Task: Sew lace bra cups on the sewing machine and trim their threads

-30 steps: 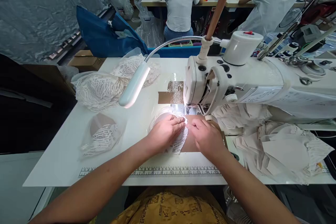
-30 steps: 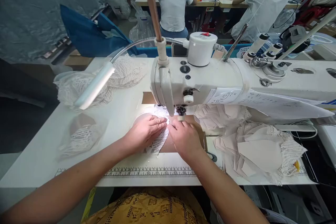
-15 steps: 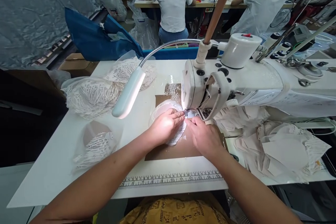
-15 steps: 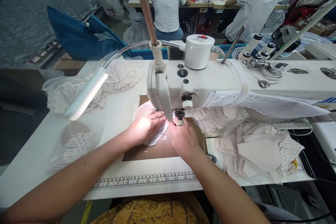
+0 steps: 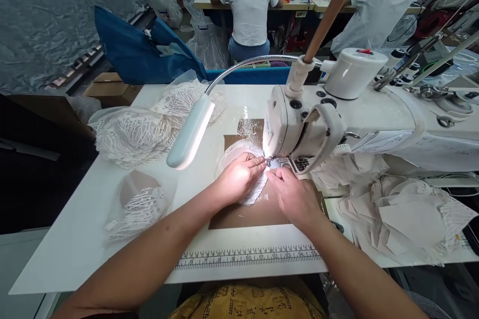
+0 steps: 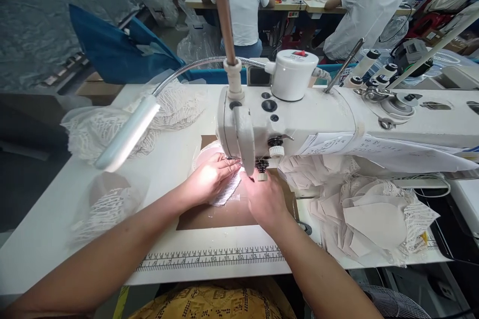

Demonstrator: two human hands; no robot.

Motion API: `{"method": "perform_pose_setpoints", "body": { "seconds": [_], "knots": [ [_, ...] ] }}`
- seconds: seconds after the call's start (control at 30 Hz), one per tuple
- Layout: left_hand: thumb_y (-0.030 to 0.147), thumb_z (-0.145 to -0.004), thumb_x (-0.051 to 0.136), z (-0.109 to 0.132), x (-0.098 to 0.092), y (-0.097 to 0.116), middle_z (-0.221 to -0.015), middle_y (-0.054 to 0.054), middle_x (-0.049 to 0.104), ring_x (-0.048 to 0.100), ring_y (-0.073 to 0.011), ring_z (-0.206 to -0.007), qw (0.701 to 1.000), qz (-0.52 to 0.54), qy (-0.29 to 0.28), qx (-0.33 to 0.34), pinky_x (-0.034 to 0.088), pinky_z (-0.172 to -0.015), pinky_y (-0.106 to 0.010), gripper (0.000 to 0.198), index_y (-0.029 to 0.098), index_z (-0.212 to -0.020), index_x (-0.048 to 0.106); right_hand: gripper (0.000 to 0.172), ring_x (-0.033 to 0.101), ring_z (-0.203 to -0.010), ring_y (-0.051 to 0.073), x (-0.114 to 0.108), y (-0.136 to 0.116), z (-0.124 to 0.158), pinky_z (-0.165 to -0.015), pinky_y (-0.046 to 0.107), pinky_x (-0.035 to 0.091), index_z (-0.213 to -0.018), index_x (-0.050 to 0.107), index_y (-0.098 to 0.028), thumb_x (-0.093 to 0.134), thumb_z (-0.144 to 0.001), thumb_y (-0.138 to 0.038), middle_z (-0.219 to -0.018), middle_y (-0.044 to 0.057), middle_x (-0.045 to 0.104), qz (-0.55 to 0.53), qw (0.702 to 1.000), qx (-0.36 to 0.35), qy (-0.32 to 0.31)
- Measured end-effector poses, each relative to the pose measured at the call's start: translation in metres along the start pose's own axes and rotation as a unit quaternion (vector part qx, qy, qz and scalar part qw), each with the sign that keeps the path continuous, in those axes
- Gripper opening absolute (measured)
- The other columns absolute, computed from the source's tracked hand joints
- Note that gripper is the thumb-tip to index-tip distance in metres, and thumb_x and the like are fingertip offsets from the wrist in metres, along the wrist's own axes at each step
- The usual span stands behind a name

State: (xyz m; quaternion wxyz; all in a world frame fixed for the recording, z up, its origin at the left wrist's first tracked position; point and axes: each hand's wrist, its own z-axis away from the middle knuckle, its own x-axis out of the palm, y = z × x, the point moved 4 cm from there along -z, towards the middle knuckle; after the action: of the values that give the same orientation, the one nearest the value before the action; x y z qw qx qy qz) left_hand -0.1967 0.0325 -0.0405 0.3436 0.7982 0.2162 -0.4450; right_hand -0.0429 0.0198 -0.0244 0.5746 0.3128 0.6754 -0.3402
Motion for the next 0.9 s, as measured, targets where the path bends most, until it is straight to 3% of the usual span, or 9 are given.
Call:
{"method": "perform_pose_setpoints", "body": {
  "seconds": [0.13, 0.33, 0.5, 0.63, 0.77, 0.83, 0.9],
  "knots": [
    [0.019, -0.094, 0.046, -0.004, -0.003, 0.003, -0.123, -0.018, 0.064, 0.060, -0.0261, -0.100, 0.999, -0.030, 0.009, -0.025, 0.051, -0.084, -0.043, 0.032, 0.009, -0.118, 0.064, 0.049, 0.051, -0.068, 0.017, 0.002, 0.001, 0.001, -0.053, 0.030, 0.030, -0.127, 0.062, -0.025, 0.046, -0.084, -0.006, -0.098, 0.007, 0.066, -0.003, 1.000, 0.005, -0.015],
    [0.026, -0.095, 0.043, -0.006, -0.009, 0.008, -0.124, -0.018, 0.061, 0.055, -0.0281, -0.103, 0.993, -0.085, -0.046, -0.075, 0.046, -0.088, -0.045, 0.038, 0.009, -0.125, 0.059, 0.043, 0.057, -0.077, 0.020, 0.002, 0.004, 0.003, -0.061, 0.031, 0.037, -0.125, 0.063, -0.022, 0.044, -0.088, -0.009, -0.100, 0.008, 0.067, -0.018, 0.999, 0.020, -0.018],
    [0.034, -0.094, 0.044, -0.003, -0.013, 0.013, -0.133, -0.015, 0.054, 0.044, -0.0342, -0.121, 0.986, -0.122, -0.069, -0.093, 0.037, -0.099, -0.049, 0.043, 0.012, -0.129, 0.054, 0.037, 0.060, -0.086, 0.022, 0.002, 0.003, 0.006, -0.070, 0.032, 0.042, -0.122, 0.064, -0.018, 0.043, -0.092, -0.014, -0.109, 0.008, 0.068, -0.027, 0.999, 0.004, 0.028],
    [0.036, -0.092, 0.046, 0.006, -0.024, 0.020, -0.134, -0.015, 0.053, 0.043, -0.0363, -0.122, 0.969, -0.150, -0.067, -0.183, 0.038, -0.096, -0.049, 0.043, 0.013, -0.127, 0.054, 0.035, 0.062, -0.079, 0.022, 0.004, 0.009, 0.010, -0.066, 0.033, 0.043, -0.115, 0.068, -0.017, 0.041, -0.093, -0.013, -0.103, 0.009, 0.070, -0.002, 0.998, -0.001, 0.061],
    [0.040, -0.091, 0.048, 0.040, -0.055, 0.023, -0.124, -0.012, 0.059, 0.050, -0.0304, -0.115, 0.956, -0.139, -0.055, -0.251, 0.043, -0.094, -0.044, 0.037, 0.016, -0.118, 0.058, 0.034, 0.063, -0.076, 0.024, 0.008, 0.022, 0.011, -0.059, 0.035, 0.043, -0.111, 0.070, -0.016, 0.042, -0.091, -0.015, -0.095, 0.009, 0.071, 0.039, 0.996, 0.016, 0.081],
    [0.038, -0.092, 0.046, 0.076, -0.083, 0.017, -0.127, -0.010, 0.058, 0.048, -0.0271, -0.120, 0.945, -0.131, 0.006, -0.298, 0.040, -0.101, -0.042, 0.036, 0.018, -0.119, 0.056, 0.035, 0.063, -0.077, 0.024, 0.009, 0.027, 0.013, -0.057, 0.035, 0.044, -0.112, 0.069, -0.017, 0.040, -0.091, -0.017, -0.098, 0.008, 0.071, 0.033, 0.995, 0.016, 0.088],
    [0.036, -0.090, 0.045, 0.126, -0.116, 0.003, -0.124, -0.010, 0.059, 0.048, -0.0267, -0.121, 0.888, -0.147, 0.133, -0.416, 0.036, -0.105, -0.042, 0.031, 0.018, -0.113, 0.057, 0.036, 0.064, -0.079, 0.025, 0.009, 0.029, 0.015, -0.057, 0.036, 0.047, -0.113, 0.068, -0.018, 0.039, -0.092, -0.021, -0.103, 0.008, 0.071, 0.015, 0.995, 0.013, 0.097]
  ]
}}
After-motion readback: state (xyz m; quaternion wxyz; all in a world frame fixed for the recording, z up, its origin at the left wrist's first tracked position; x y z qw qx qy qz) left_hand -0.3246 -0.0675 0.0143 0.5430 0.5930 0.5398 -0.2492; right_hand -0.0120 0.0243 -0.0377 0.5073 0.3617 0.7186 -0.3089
